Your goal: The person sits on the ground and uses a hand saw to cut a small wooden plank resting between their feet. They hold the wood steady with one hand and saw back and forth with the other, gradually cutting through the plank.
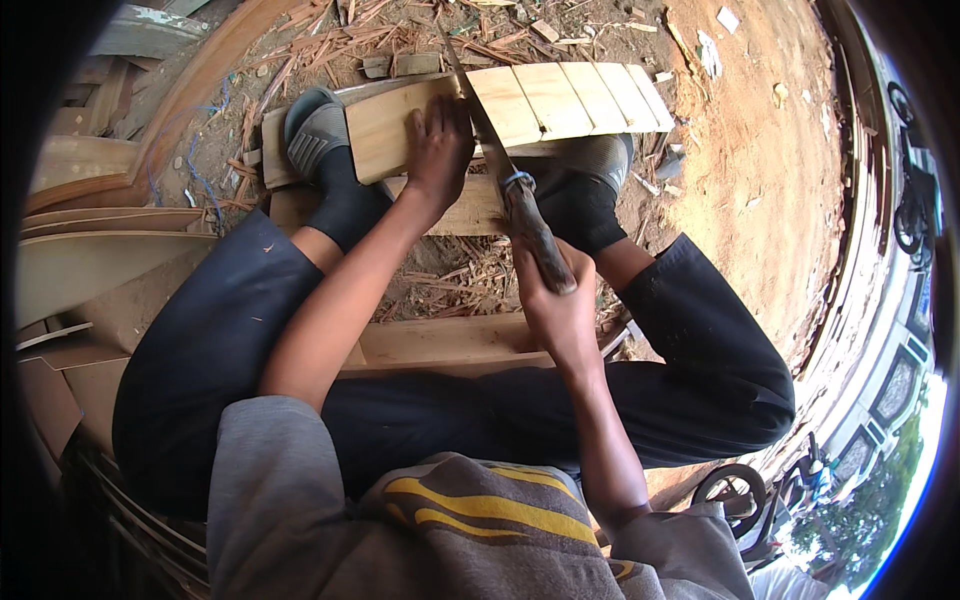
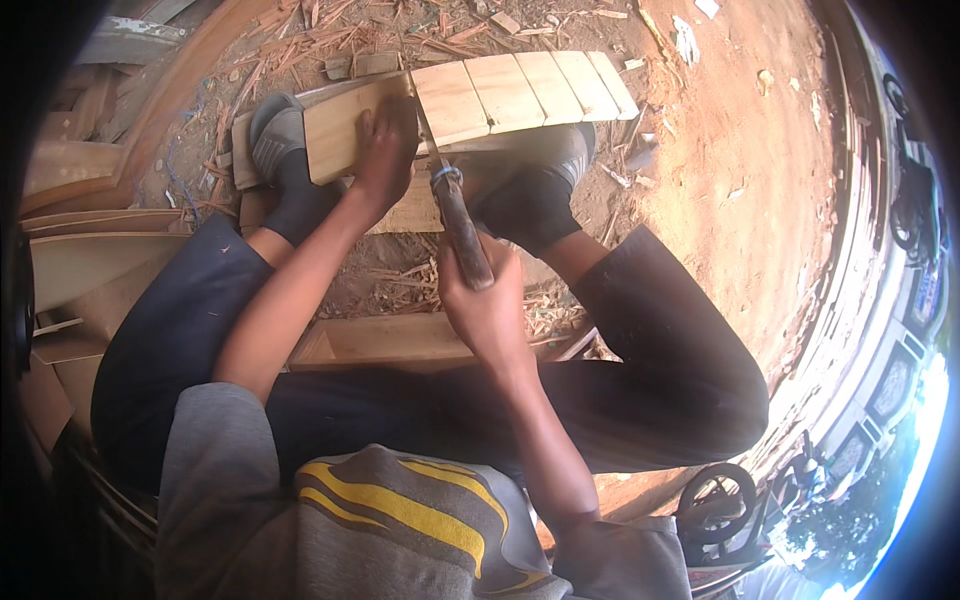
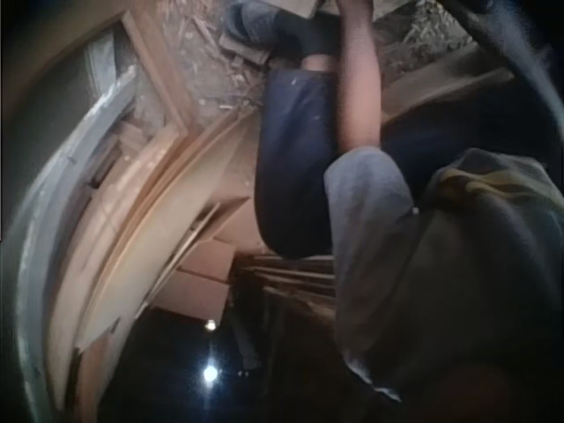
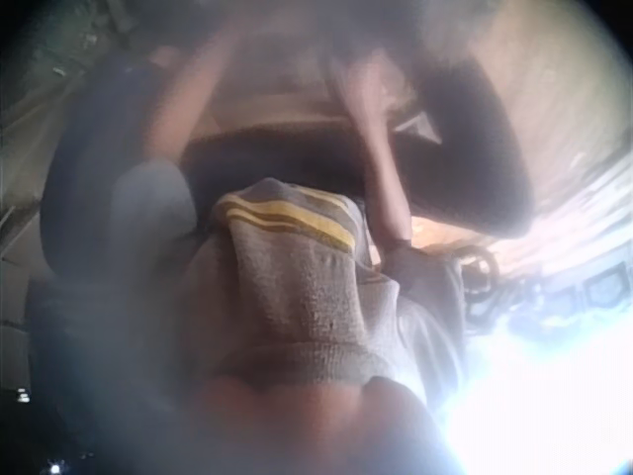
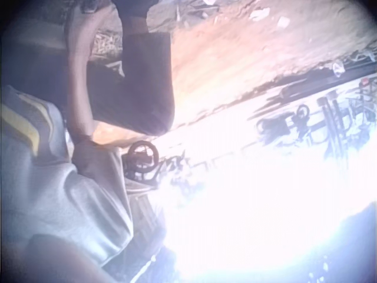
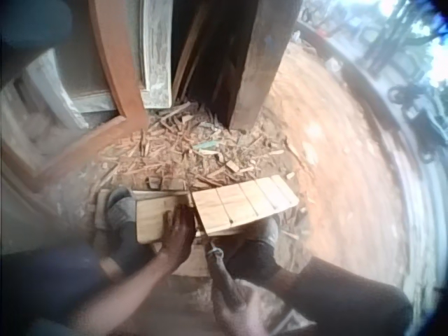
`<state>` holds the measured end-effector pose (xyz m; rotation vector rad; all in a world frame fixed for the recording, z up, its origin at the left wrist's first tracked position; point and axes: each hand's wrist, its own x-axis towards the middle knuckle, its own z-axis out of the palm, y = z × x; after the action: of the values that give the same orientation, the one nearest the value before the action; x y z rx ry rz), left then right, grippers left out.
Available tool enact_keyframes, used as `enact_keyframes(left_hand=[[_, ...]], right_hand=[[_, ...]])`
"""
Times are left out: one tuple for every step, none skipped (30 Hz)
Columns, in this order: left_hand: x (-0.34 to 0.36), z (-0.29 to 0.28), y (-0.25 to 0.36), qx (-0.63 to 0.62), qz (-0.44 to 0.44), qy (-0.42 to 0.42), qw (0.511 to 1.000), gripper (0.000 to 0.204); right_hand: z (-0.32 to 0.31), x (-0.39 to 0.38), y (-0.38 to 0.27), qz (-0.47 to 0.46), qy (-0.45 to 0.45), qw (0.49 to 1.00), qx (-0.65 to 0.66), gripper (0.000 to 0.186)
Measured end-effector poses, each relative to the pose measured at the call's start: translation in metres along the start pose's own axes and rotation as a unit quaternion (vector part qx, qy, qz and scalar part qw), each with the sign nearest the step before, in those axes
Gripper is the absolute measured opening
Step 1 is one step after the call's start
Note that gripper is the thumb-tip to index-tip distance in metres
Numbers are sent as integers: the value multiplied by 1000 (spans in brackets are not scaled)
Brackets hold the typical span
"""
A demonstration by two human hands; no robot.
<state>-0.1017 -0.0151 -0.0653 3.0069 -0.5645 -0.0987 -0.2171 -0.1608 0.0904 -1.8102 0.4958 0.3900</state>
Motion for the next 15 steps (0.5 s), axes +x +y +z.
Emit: enact_keyframes(left_hand=[[2,-1,-1,6,4,-15,1000,69],[2,-2,0,-40,-1,-5,999,69],[3,-6,-3,-62,6,-22,998,70],[4,-11,-7,-83,8,-37,996,72],[7,-16,-10,-104,11,-53,993,74],[11,-13,-22,-90,20,-85,992,82],[17,-21,-32,-75,15,-100,992,100],[22,-28,-42,-88,-17,-167,982,111],[28,-45,-46,-103,-46,-235,966,123],[37,-46,-59,-115,-49,-291,949,138],[41,-44,-61,-104,-49,-317,942,138],[50,-44,-60,-93,-45,-340,935,139],[55,-44,-60,-82,-41,-362,928,139],[56,-44,-61,-90,-29,-352,931,135],[55,-43,-63,-97,-17,-337,936,134]], right_hand=[[5,9,-1,-15,-3,1000,2,18],[5,9,-7,-4,-2,1000,0,19],[5,5,-5,-6,9,1000,6,20],[2,-5,2,-10,16,1000,12,20],[-2,-15,10,-14,23,999,18,21],[-9,-25,16,-11,16,1000,6,21],[-12,-27,15,-8,10,1000,5,21],[-15,-27,8,-5,3,1000,4,22],[-18,-29,5,1,-1,1000,2,22],[-18,-22,3,-8,-7,1000,-16,23],[-16,-18,3,-6,-6,1000,-12,23],[-15,-13,2,-6,-1,1000,-9,23],[-13,-11,1,-7,3,1000,-6,24],[-13,-10,1,-11,5,1000,-14,23],[-13,-10,0,-17,10,1000,-12,23]])
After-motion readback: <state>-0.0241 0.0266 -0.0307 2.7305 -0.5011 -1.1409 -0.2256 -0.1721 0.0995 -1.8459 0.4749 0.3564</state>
